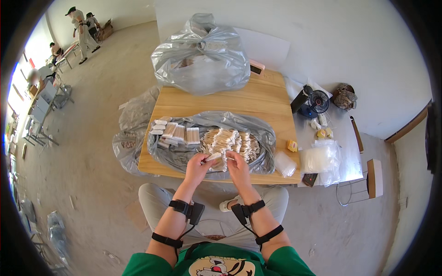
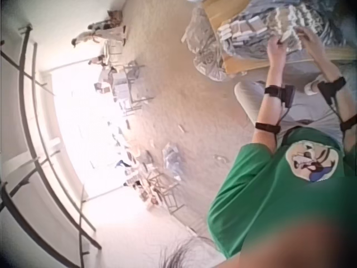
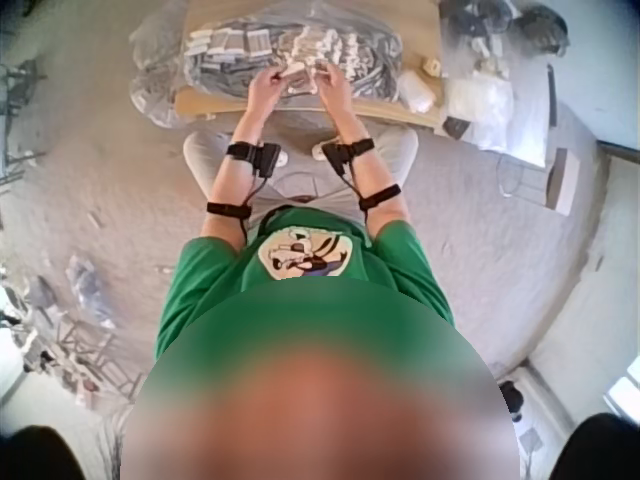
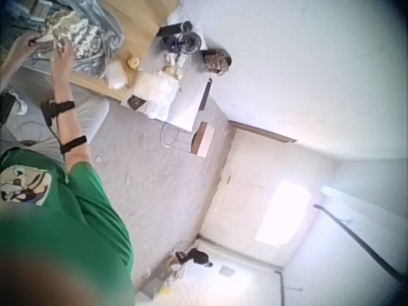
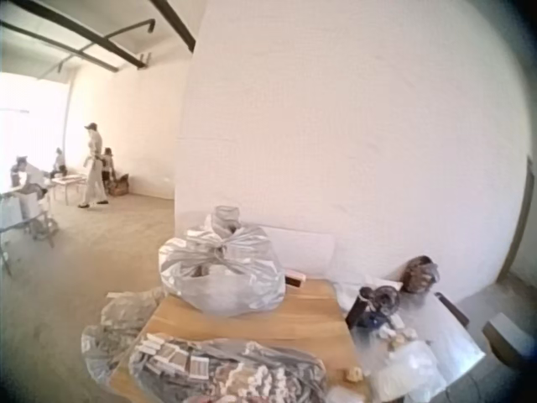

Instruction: Sorting small white and pink packets from a large plastic bag into smaller groups on a table.

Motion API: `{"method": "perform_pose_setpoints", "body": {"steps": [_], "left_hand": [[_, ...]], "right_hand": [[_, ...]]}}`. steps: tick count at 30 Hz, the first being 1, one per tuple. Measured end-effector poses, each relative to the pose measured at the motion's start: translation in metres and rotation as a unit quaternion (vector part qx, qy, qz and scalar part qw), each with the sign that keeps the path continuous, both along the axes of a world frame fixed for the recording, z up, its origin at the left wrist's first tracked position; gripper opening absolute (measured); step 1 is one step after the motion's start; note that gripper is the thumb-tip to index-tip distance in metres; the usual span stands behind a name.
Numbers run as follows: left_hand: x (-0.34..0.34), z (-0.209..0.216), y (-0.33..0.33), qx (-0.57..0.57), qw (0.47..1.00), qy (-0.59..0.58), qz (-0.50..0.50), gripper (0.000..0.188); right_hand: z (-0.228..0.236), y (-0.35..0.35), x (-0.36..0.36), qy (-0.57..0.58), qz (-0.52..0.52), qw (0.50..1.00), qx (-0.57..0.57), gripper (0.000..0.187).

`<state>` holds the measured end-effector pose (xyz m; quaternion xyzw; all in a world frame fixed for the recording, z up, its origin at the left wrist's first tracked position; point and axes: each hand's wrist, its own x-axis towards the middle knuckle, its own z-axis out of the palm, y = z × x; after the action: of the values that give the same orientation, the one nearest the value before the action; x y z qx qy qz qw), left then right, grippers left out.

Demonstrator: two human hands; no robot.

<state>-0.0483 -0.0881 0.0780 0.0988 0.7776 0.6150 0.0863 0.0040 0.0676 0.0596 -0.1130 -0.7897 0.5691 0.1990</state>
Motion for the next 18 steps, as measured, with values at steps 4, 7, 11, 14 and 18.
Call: {"method": "perform_pose_setpoints", "body": {"steps": [4,7,11,14,18], "left_hand": [[-0.008,0.002,0.0,-0.086,0.993,0.079,-0.031,0.022],[-0.015,-0.009,-0.001,-0.025,0.999,0.034,-0.016,0.021],[-0.019,-0.015,-0.001,0.131,0.989,-0.074,0.005,0.017],[-0.023,-0.017,-0.001,0.188,0.974,-0.124,0.03,0.015],[-0.027,-0.014,0.002,0.145,0.983,-0.101,0.05,0.014]], "right_hand": [[0.026,-0.008,-0.019,-0.083,0.096,0.992,-0.013,0.014],[0.025,-0.011,-0.027,-0.083,0.106,0.978,-0.158,0.013],[0.021,-0.016,-0.034,-0.075,0.094,0.969,-0.215,0.011],[0.013,-0.019,-0.04,-0.082,0.069,0.973,-0.205,0.009],[0.003,-0.018,-0.047,-0.074,0.038,0.951,-0.298,0.009]]}}
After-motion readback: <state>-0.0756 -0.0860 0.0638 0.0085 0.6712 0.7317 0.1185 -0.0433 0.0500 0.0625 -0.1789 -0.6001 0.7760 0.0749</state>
